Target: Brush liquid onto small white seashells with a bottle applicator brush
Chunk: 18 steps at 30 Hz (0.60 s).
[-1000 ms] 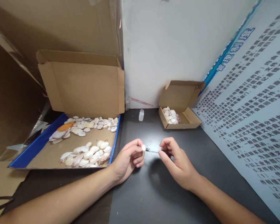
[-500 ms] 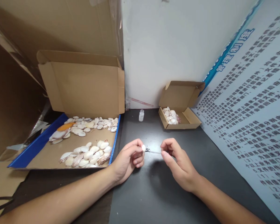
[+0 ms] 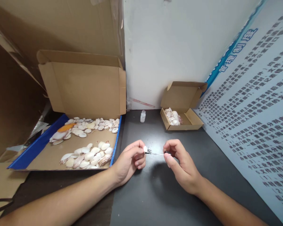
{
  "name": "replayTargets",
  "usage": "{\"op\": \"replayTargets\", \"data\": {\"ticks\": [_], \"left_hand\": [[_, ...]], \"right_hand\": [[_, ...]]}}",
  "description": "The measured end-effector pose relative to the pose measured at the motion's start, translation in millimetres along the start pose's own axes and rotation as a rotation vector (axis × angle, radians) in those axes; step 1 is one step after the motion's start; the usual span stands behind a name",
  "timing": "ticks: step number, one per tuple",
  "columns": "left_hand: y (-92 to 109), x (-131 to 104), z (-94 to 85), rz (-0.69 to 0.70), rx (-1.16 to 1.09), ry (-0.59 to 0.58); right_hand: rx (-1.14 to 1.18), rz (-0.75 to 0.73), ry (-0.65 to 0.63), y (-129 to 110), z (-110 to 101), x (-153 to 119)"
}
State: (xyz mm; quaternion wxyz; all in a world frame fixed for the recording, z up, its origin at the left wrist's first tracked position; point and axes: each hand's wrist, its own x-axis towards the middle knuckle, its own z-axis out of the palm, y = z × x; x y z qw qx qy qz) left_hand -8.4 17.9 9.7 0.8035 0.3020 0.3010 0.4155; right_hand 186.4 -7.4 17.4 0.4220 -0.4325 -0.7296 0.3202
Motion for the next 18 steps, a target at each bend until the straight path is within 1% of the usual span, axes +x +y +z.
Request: {"op": "replayTargets", "data": {"ticks": [7, 13, 18], "left_hand": [[-0.5, 0.1, -1.1, -0.001, 0.014, -0.009], [-1.9, 0.1, -1.1, -0.007, 0.018, -0.006], [-2.5, 1.0, -0.2, -0.012, 0.043, -0.011]], "right_hand": [[-0.112, 0.027, 0.081, -0.9, 1.0, 2.0], [-0.074, -0.042, 0.068, -2.4, 1.0, 2.5], [-0.134, 0.030, 0.113, -2.6, 3.4, 3.0]]}}
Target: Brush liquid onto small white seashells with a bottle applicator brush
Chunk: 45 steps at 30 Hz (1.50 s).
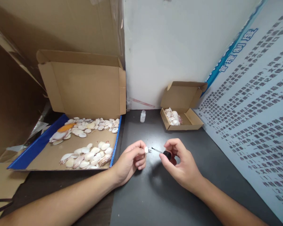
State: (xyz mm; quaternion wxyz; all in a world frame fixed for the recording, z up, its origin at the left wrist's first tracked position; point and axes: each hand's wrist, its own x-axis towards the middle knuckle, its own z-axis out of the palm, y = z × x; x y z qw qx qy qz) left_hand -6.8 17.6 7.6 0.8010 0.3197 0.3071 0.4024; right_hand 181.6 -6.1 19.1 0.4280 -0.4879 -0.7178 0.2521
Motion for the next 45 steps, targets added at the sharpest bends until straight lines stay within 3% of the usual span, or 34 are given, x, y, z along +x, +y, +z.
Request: {"op": "replayTargets", "data": {"ticks": [6, 12, 17, 22, 27, 45], "left_hand": [[0.3, 0.5, -0.8, -0.005, -0.004, -0.007], [0.4, -0.3, -0.3, -0.003, 0.015, -0.001], [0.4, -0.6, 0.1, -0.003, 0.012, 0.004], [0.7, -1.5, 0.6, -0.003, 0.017, 0.003], [1.0, -1.5, 0.5, -0.005, 0.007, -0.005], [1.2, -1.4, 1.5, -0.005, 0.014, 0.006]], "right_hand": [[0.040, -0.093, -0.019, 0.1, -1.8, -1.8], [-0.022, -0.028, 0.006, 0.5, -0.2, -0.1], [0.023, -0.098, -0.032, -0.3, -2.3, -2.1], [-0.024, -0.035, 0.001, -1.7, -1.8, -0.4], [0.027, -0.115, -0.004, -0.1, -2.1, -1.5], [-0.016, -0.057, -0.016, 0.7, -1.5, -1.9]]}}
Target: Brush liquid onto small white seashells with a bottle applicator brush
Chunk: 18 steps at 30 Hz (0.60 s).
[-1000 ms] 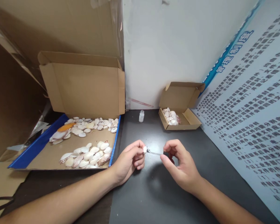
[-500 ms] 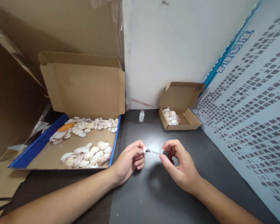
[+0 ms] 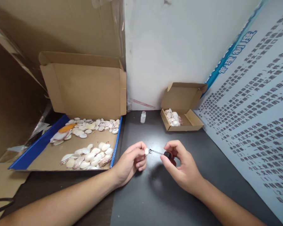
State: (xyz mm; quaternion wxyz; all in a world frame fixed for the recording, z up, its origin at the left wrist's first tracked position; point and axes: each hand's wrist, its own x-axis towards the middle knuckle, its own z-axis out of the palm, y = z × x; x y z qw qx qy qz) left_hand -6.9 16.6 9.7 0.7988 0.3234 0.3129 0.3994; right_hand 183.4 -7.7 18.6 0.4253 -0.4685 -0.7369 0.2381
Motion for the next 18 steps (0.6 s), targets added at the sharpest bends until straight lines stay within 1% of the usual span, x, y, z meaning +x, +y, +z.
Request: {"op": "replayTargets", "data": {"ticks": [5, 7, 12, 18], "left_hand": [[-0.3, -0.5, 0.0, 0.000, -0.003, 0.003], [-0.4, -0.3, -0.2, 0.000, -0.003, 0.000], [-0.1, 0.6, -0.7, 0.000, 0.008, -0.007], [-0.4, -0.5, -0.5, 0.000, 0.007, -0.006]], "right_hand": [[0.058, -0.073, 0.014, -0.4, -1.7, -1.4], [0.056, -0.067, 0.016, -0.4, -1.5, -1.6], [0.041, -0.002, 0.016, 1.0, -0.1, -0.8], [0.057, -0.032, -0.030, -0.3, -1.3, -1.5]]}}
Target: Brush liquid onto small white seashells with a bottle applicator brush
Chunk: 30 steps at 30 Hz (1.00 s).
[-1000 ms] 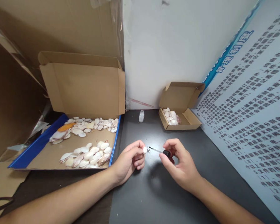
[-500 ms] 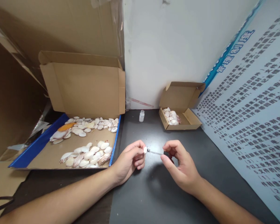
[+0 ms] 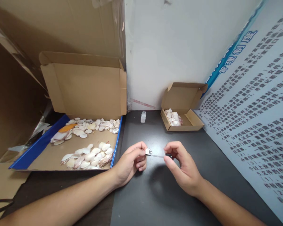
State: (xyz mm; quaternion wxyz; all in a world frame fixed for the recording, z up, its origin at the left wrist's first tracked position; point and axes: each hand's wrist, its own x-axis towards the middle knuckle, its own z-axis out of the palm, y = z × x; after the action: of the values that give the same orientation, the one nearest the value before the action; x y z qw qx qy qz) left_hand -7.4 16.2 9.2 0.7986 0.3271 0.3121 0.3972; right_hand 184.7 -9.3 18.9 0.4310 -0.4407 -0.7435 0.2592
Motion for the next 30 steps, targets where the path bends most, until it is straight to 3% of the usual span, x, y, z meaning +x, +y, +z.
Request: {"op": "replayTargets", "data": {"ticks": [14, 30], "left_hand": [[-0.2, 0.7, -0.8, -0.002, -0.004, -0.012], [-0.6, 0.4, -1.3, -0.003, -0.004, -0.013]], "right_hand": [[-0.028, 0.036, 0.020, -1.5, -0.8, 0.9], [-0.032, -0.024, 0.011, -0.2, -0.6, 1.6]]}}
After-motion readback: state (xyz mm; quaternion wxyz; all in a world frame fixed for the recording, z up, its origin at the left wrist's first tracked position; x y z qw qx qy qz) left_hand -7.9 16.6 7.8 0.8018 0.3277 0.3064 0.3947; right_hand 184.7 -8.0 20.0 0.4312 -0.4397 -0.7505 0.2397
